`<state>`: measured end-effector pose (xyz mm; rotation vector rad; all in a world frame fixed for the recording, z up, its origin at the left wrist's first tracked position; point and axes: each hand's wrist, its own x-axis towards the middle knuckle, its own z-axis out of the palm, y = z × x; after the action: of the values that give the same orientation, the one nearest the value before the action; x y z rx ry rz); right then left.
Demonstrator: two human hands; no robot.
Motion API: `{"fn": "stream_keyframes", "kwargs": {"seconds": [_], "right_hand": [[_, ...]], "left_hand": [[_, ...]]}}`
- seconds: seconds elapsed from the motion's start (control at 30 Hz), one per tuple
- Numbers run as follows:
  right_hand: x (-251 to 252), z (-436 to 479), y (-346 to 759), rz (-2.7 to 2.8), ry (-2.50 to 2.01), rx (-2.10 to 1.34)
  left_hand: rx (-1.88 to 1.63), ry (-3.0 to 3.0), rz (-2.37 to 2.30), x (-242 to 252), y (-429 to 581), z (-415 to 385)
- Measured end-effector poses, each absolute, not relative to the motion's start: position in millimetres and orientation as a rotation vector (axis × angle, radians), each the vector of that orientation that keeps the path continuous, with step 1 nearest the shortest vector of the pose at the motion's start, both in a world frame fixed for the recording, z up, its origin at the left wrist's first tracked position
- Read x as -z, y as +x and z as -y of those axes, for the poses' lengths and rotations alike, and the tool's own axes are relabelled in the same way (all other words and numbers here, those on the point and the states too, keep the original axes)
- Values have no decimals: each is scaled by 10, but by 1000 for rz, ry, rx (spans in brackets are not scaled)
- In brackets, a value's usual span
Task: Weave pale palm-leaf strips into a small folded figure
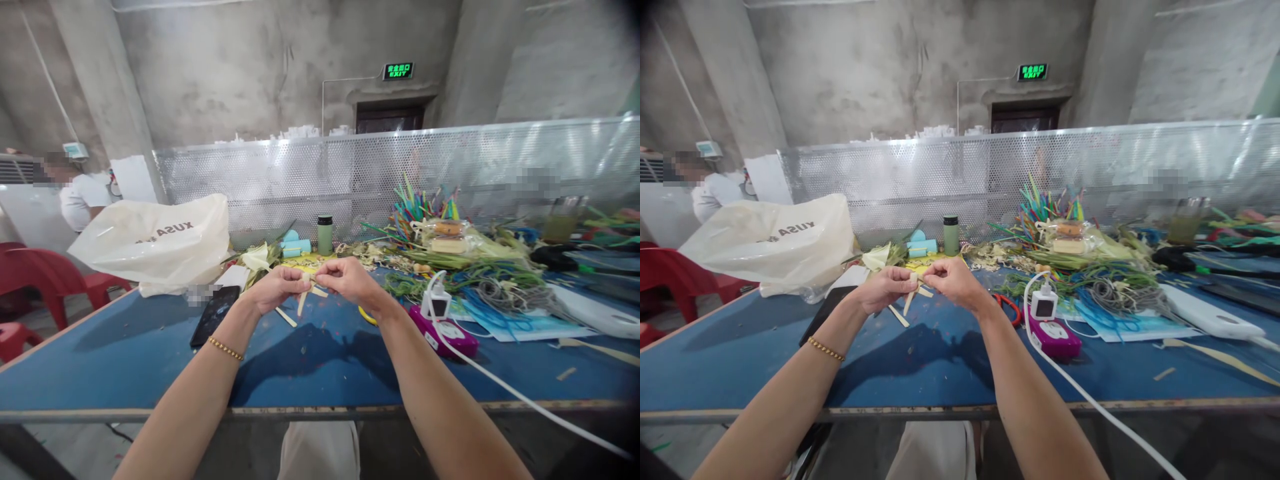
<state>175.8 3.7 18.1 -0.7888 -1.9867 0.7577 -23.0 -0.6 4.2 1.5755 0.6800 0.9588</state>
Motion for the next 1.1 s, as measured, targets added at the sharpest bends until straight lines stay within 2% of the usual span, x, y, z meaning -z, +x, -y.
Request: {"fn": "stream_keyframes", "kwargs": {"seconds": [0.47,0.87,1.1], "right_hand": [[-191,19,1737,2146,-873,-593],[-180,-11,1752,2055,-822,-798],[-139,-9,1727,2176,-787,-647]], "left_hand": [[-845,1714,-793,-20,-234,-3],[-831,1772,-840,-30,-233,-9],[-794,1781,-872,-42,-215,23]]}}
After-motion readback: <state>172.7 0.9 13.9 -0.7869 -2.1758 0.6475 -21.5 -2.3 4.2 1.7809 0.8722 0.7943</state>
